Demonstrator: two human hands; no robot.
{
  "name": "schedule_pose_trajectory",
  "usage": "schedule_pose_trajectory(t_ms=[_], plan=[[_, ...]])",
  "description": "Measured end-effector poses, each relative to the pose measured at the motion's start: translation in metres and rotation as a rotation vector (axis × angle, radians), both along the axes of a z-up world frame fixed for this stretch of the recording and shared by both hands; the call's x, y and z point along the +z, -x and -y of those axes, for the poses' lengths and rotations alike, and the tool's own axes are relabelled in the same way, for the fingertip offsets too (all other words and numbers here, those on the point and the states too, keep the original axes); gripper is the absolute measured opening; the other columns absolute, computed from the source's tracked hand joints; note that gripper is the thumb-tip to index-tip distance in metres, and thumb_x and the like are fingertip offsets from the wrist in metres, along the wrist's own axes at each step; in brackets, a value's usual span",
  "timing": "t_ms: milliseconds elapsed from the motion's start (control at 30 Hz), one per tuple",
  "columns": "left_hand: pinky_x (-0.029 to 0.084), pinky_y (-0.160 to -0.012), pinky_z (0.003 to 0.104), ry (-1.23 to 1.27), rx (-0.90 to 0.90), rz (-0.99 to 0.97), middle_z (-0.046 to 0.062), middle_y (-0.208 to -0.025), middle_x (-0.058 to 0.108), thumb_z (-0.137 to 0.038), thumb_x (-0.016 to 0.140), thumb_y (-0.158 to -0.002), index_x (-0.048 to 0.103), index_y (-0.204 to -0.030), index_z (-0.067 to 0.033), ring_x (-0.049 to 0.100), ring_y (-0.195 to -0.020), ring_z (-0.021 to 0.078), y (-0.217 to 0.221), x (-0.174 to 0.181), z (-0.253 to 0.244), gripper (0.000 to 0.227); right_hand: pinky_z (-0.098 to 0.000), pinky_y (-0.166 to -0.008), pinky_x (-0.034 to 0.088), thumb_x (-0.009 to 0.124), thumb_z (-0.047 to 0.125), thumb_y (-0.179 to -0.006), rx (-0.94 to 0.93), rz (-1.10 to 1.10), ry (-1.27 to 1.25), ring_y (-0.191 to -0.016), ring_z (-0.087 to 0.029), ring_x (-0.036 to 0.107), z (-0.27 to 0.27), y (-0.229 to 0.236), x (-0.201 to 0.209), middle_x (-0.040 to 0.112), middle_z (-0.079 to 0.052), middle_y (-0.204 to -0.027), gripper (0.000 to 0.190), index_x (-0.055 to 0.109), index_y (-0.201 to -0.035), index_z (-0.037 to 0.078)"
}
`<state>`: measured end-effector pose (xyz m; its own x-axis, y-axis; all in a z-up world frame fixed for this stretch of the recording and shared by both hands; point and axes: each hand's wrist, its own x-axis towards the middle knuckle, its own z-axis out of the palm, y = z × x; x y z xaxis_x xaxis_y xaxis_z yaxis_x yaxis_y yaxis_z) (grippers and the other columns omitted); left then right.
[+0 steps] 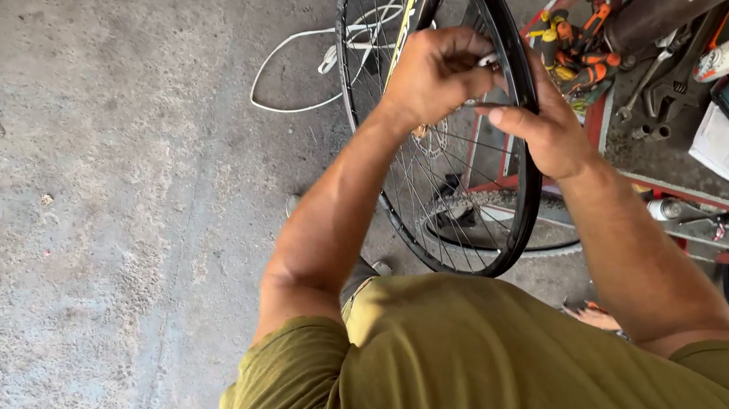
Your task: The person works on a bicycle wheel mounted on a repair stand, using a wrench to tighten the spokes. They rotate the wheel to access different sections and continue adjusting the tension of the spokes with the tool.
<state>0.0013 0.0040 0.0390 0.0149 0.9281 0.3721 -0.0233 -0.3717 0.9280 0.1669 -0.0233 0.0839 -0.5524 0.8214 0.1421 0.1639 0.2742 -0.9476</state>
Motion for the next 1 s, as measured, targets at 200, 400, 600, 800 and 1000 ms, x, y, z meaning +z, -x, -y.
schedule_pose_trajectory(t_ms=[200, 400, 600, 800, 1000], plan=[[0.062, -0.081, 0.038, -0.115, -0.098, 0.275, 0.015, -0.095, 0.08, -0.024, 0.077, -0.101, 0.073, -0.123, -0.0097, 0.075, -0.087, 0.0167, -0.002, -0.024, 0.024, 0.027, -0.0514, -0.103, 0.054, 0.071, 0.018, -0.093, -0.081, -0.024, 0.032, -0.127, -0.034, 0.051, 0.002, -0.016, -0.01, 0.053, -0.023, -0.13, 0.07, 0.038, -0.151, -0.005], [0.068, -0.071, 0.041, 0.007, -0.207, 0.361, 0.02, -0.1, 0.076, -0.03, 0.075, -0.103, 0.072, -0.126, -0.0041, 0.078, -0.077, 0.0256, -0.01, -0.028, 0.018, 0.034, -0.0321, -0.073, 0.055, 0.089, 0.02, -0.088, -0.343, 0.174, -0.231, -0.09, -0.017, 0.071, 0.014, -0.051, -0.043, 0.076, -0.012, -0.092, 0.032, 0.075, -0.114, 0.006], [0.064, -0.075, 0.043, -0.199, -0.182, 0.023, 0.017, -0.084, 0.078, -0.026, 0.062, -0.109, 0.071, -0.123, -0.0076, 0.08, -0.082, 0.0343, -0.014, -0.045, 0.03, 0.025, -0.056, -0.094, 0.055, 0.084, 0.02, -0.09, -0.286, 0.146, -0.194, -0.114, -0.039, 0.066, 0.034, -0.046, -0.015, 0.069, -0.029, -0.121, 0.06, 0.061, -0.139, -0.004], [0.064, -0.082, 0.049, -0.202, -0.187, 0.126, 0.024, -0.093, 0.078, -0.015, 0.08, -0.097, 0.073, -0.12, 0.0, 0.079, -0.087, 0.0384, 0.008, -0.038, 0.064, 0.028, -0.0679, -0.103, 0.046, 0.079, 0.033, -0.093, -0.166, 0.185, -0.093, -0.132, -0.05, 0.054, -0.014, -0.027, -0.02, 0.056, -0.032, -0.142, 0.078, 0.046, -0.156, 0.002], [0.057, -0.067, 0.035, -0.171, 0.261, 0.027, 0.006, -0.079, 0.071, -0.023, 0.092, -0.083, 0.072, -0.099, -0.0121, 0.073, -0.072, 0.0219, 0.007, -0.029, 0.053, 0.029, -0.0467, -0.12, 0.047, 0.073, 0.014, -0.093, -0.053, -0.19, 0.186, -0.146, -0.027, 0.05, -0.017, -0.004, -0.018, 0.052, -0.014, -0.155, 0.064, 0.05, -0.151, -0.001]])
